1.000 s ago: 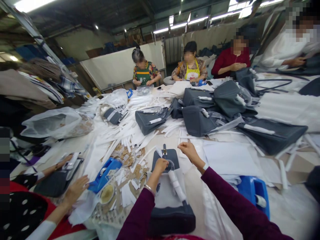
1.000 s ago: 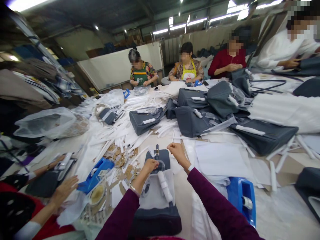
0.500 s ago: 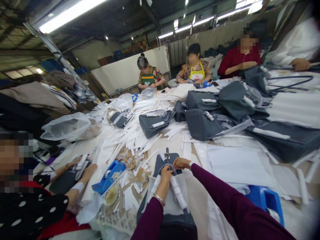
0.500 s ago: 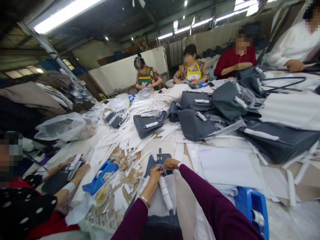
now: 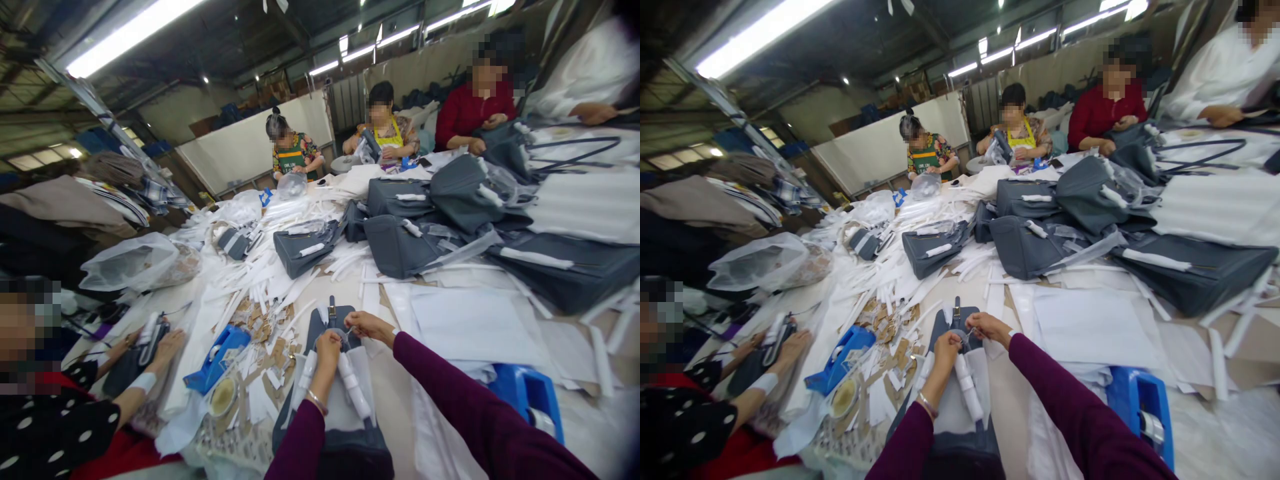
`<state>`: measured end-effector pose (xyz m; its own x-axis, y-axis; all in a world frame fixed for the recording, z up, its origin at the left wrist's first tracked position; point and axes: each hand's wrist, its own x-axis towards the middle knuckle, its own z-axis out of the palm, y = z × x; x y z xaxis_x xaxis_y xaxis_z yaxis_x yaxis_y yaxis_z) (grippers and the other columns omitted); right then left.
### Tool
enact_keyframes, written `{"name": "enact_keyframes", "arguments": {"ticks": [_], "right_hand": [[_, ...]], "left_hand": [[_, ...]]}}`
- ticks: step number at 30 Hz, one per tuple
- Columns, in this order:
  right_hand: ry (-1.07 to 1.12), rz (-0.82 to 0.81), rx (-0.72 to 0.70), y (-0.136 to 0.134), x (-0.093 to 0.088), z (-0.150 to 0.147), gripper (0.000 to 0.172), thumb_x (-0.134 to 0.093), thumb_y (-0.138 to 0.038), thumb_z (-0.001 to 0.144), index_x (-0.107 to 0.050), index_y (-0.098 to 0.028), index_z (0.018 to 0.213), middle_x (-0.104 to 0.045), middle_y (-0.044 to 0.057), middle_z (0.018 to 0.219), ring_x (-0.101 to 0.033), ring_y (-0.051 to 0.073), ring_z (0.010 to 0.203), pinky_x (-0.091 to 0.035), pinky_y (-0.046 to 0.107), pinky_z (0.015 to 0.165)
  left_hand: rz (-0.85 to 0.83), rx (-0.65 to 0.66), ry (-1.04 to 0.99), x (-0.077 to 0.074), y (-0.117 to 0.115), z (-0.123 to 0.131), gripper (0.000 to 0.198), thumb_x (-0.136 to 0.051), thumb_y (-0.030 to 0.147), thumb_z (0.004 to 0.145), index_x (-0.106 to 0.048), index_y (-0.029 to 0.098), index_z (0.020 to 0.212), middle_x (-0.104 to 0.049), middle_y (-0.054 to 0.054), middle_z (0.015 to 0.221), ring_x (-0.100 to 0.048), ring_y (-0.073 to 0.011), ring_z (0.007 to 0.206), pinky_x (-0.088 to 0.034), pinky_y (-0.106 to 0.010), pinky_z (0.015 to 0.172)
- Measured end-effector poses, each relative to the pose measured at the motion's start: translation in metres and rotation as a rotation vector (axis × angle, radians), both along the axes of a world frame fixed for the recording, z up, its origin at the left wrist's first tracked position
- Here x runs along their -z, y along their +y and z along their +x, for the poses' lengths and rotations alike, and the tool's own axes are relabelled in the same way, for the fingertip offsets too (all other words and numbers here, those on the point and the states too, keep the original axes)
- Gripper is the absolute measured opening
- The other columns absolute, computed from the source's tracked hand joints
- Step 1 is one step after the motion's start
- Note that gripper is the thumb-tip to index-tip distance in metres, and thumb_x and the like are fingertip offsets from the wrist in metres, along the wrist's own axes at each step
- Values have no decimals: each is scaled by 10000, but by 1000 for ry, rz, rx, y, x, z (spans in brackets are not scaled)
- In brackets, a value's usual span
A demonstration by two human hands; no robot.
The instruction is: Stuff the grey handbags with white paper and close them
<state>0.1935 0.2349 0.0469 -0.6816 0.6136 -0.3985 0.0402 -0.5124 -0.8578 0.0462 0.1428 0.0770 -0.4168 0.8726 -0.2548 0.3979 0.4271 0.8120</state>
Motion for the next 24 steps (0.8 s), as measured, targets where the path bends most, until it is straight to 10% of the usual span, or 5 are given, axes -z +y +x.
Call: {"name": "enact_keyframes", "arguments": {"ticks": [5, 12, 19, 24], "right_hand": [[194, -107, 122, -14, 4, 4, 233, -687, -260, 678, -581, -168, 864, -656, 44, 849, -640, 145, 802, -490, 269, 756], [422, -270, 148, -19, 4, 9, 405, -670, -66, 572, -626, -155, 964, -670, 107, 1092, -586, 241, 1127, -432, 366, 971], [299, -174, 153, -21, 4, 9, 247, -717, -308, 686, -604, -136, 822, -668, 57, 815, -668, 136, 758, -523, 254, 755], [179, -45, 171, -22, 4, 9, 328, -694, -444, 688, -555, -156, 759, -561, -34, 586, -490, 62, 455, -386, 177, 443]], "left_hand": [[102, 33, -59, -7, -5, 3, 143, -550, 83, 582, -633, 172, 656, -627, 2, 615, -574, -145, 619, -446, -267, 679], [194, -9, -344, -9, -7, 10, 202, -566, 262, 680, -597, 159, 850, -640, -18, 713, -613, -143, 665, -473, -266, 696], [247, -197, -754, -11, -13, 14, 305, -696, 232, 619, -620, 147, 903, -675, -38, 835, -619, -120, 667, -464, -258, 722], [243, -299, -898, -10, -20, 11, 355, -714, 188, 615, -621, 154, 956, -679, -60, 930, -643, -132, 734, -481, -265, 765]]}}
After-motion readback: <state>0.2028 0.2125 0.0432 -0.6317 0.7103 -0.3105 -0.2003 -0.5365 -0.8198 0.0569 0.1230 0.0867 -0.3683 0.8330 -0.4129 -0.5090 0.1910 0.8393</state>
